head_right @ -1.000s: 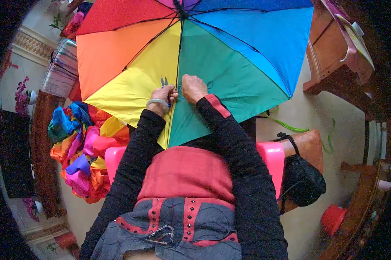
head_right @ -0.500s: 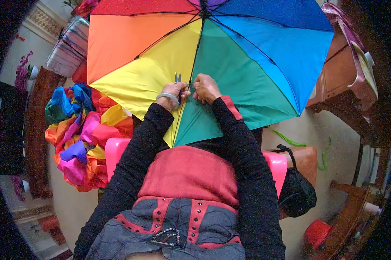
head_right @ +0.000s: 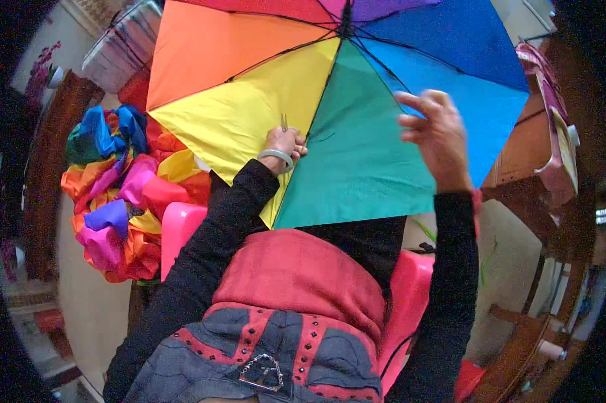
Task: Repairing a colorful umbrella by sewing or securing the canopy fabric to the metal ribs.
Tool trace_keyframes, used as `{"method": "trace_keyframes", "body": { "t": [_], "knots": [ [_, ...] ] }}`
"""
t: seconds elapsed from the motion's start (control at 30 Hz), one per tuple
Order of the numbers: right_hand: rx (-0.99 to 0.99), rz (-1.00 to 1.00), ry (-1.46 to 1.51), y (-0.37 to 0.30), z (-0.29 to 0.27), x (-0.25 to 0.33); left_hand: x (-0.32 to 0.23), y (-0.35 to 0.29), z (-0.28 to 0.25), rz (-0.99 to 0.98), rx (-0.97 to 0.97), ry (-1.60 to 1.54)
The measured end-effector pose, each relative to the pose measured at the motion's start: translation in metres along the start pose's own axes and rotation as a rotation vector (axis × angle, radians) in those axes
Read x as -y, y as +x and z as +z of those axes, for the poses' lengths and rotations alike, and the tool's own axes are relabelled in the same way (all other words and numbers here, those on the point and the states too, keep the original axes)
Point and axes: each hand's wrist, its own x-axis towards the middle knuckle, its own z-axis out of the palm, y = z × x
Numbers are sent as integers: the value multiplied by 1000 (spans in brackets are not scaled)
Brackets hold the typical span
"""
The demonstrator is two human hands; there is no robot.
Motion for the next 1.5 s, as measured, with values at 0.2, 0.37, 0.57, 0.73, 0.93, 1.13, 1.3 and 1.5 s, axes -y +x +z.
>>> {"method": "trace_keyframes", "body": {
  "t": [0.2,0.37,0.57,0.73,0.93,1.13,1.3,1.5],
  "knots": [
    [131,-382,248,-48,-75,58,-6,0,0,-9,100,294],
    [-86,-499,61,-84,-88,76,2,-6,-2,230,19,399],
    [-68,-453,-16,-76,-110,87,9,3,-13,690,-46,785],
    [-192,-578,-213,-43,-102,114,8,-8,-10,882,-31,955],
    [-100,-564,-518,-11,-57,106,21,16,-10,1044,34,796],
    [594,-570,-1005,28,10,-63,-9,-4,-10,234,113,180],
    [509,-305,-1068,38,62,-151,-12,-10,-8,278,63,-85],
    [485,-267,-1018,43,83,-167,-9,-6,-11,326,11,-12]
  ]
}}
